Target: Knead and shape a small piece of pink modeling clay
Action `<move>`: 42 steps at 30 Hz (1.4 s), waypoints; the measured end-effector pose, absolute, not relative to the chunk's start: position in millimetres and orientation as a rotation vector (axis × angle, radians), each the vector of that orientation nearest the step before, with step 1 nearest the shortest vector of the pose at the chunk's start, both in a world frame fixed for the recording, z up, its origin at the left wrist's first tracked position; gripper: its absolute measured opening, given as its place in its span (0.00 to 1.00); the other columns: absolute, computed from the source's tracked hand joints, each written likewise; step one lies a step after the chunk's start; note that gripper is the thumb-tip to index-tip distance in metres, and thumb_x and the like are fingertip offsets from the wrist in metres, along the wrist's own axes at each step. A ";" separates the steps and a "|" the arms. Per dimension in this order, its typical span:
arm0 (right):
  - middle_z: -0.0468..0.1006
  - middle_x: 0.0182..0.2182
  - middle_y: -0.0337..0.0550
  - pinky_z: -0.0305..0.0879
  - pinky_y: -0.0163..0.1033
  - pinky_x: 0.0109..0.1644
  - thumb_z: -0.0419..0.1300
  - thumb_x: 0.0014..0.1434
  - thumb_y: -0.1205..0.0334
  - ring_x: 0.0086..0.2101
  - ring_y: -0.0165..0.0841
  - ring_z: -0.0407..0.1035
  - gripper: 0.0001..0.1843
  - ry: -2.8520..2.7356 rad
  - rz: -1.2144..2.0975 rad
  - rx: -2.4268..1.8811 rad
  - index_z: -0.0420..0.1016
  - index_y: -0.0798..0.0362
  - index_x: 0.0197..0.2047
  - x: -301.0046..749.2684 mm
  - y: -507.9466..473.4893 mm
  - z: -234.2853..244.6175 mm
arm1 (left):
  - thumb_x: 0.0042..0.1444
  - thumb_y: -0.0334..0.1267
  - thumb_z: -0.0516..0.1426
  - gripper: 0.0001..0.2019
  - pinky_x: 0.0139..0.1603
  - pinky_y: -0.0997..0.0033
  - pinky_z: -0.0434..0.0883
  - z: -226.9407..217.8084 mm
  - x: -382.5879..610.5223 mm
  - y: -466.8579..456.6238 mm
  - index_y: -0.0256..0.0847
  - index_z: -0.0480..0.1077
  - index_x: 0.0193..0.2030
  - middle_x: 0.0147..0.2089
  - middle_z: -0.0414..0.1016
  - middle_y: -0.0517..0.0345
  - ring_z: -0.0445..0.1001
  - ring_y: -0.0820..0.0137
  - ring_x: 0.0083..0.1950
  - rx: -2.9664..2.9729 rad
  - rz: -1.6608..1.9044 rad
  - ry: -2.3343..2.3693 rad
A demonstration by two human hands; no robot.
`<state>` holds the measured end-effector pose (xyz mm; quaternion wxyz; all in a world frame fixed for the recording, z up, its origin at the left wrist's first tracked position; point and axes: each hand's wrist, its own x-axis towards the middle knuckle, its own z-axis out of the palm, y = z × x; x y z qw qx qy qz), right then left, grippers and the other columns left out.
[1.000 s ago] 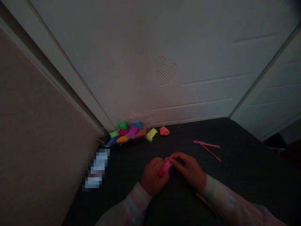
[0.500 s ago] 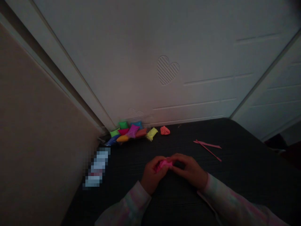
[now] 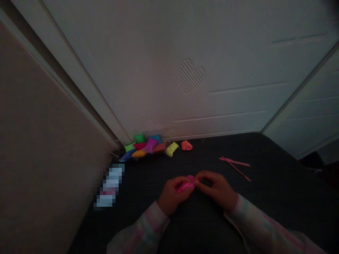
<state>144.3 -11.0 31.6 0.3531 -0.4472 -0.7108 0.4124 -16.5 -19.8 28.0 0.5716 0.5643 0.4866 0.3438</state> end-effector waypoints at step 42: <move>0.70 0.41 0.44 0.57 0.41 0.50 0.45 0.55 0.66 0.44 0.32 0.62 0.14 -2.001 0.892 -1.078 0.64 0.50 0.44 128.0 -32.6 21.4 | 0.43 0.38 0.54 0.11 0.17 0.79 0.53 13.2 -27.6 -9.5 0.35 0.70 0.34 0.20 0.64 0.61 0.57 0.80 0.18 1.182 0.860 1.203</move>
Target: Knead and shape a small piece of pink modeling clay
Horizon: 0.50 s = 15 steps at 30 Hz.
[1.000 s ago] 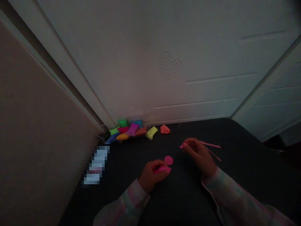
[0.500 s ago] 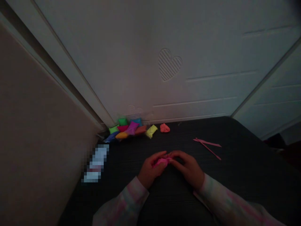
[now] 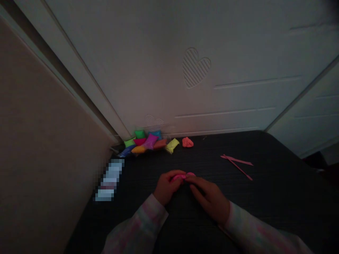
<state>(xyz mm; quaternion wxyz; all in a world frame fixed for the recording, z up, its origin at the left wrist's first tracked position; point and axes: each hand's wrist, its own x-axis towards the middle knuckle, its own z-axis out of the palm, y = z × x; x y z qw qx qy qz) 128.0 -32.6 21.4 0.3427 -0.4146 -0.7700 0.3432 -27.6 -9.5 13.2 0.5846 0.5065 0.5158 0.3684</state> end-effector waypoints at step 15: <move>0.67 0.34 0.46 0.61 0.42 0.43 0.47 0.54 0.67 0.37 0.33 0.63 0.09 -1.924 0.691 -1.226 0.67 0.53 0.35 144.1 -7.0 8.0 | 0.42 0.40 0.55 0.10 0.15 0.82 0.53 3.8 -63.9 19.5 0.38 0.59 0.25 0.18 0.56 0.68 0.55 0.82 0.17 0.964 1.280 1.366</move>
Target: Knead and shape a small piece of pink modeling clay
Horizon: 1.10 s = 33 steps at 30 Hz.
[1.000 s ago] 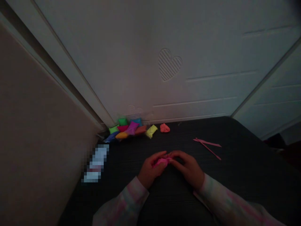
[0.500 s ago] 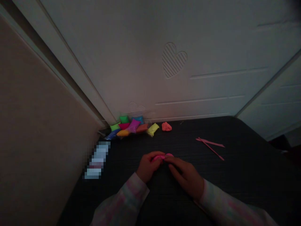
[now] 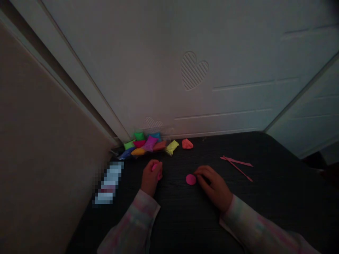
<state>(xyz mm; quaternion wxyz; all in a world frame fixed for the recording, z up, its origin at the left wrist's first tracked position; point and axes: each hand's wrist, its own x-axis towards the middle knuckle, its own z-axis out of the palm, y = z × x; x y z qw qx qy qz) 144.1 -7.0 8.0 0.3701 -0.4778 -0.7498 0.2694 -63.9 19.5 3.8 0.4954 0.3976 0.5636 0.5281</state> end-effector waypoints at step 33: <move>0.69 0.36 0.46 0.58 0.43 0.43 0.50 0.52 0.64 0.39 0.35 0.61 0.10 -2.138 0.468 -1.350 0.68 0.54 0.37 142.1 -4.9 -4.7 | 0.50 0.41 0.46 0.15 0.25 0.74 0.53 2.0 -64.1 47.5 0.40 0.59 0.15 0.16 0.58 0.62 0.59 0.74 0.21 2.042 0.920 1.945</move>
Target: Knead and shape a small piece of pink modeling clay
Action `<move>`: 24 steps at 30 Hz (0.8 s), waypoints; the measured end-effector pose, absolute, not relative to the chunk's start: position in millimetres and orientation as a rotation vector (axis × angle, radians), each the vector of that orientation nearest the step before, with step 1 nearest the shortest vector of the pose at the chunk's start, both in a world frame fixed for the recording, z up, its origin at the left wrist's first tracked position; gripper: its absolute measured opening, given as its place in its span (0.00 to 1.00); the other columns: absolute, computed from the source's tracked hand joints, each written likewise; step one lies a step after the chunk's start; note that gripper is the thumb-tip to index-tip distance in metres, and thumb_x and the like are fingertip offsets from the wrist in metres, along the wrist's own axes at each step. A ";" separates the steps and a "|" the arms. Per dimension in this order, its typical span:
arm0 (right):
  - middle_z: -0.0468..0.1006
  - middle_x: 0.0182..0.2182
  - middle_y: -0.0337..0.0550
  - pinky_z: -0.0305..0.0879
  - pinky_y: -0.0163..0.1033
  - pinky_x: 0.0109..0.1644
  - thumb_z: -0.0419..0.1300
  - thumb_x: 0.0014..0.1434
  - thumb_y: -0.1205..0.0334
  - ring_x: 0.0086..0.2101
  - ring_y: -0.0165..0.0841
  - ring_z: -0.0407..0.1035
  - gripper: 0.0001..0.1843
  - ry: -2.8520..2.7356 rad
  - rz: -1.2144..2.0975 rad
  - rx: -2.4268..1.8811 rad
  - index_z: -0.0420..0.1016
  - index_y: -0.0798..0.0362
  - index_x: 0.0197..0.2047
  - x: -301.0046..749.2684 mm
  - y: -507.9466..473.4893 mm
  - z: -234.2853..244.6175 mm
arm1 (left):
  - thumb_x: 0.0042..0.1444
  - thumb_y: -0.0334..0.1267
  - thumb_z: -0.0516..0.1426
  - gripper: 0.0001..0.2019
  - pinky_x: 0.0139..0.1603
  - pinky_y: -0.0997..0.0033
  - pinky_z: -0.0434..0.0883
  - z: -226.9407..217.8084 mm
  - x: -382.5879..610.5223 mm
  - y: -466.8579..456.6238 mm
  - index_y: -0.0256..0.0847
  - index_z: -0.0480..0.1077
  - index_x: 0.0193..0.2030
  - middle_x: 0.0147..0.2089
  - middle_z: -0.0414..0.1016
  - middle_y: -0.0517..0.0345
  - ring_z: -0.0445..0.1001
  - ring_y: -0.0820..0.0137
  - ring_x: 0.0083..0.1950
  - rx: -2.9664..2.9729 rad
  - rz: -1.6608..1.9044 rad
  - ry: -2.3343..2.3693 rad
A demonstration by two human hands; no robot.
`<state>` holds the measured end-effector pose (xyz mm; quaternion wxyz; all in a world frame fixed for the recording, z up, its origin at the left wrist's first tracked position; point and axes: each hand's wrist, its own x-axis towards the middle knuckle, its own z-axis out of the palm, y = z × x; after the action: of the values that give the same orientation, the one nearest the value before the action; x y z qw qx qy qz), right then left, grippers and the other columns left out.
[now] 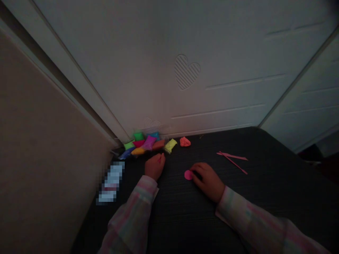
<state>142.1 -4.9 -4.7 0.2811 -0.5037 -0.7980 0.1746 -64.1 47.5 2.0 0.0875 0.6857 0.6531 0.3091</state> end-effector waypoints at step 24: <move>0.73 0.29 0.38 0.58 0.40 0.39 0.55 0.48 0.54 0.33 0.32 0.66 0.12 -1.764 0.955 -1.408 0.65 0.51 0.34 136.7 -6.2 5.8 | 0.48 0.35 0.50 0.12 0.47 0.58 0.56 5.7 -56.9 32.8 0.36 0.67 0.40 0.40 0.70 0.50 0.64 0.62 0.44 2.661 0.909 1.812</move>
<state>136.7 -6.2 5.8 0.3383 -0.5407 -0.6773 0.3668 -56.9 32.8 5.7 -0.1017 0.7913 0.5390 0.2702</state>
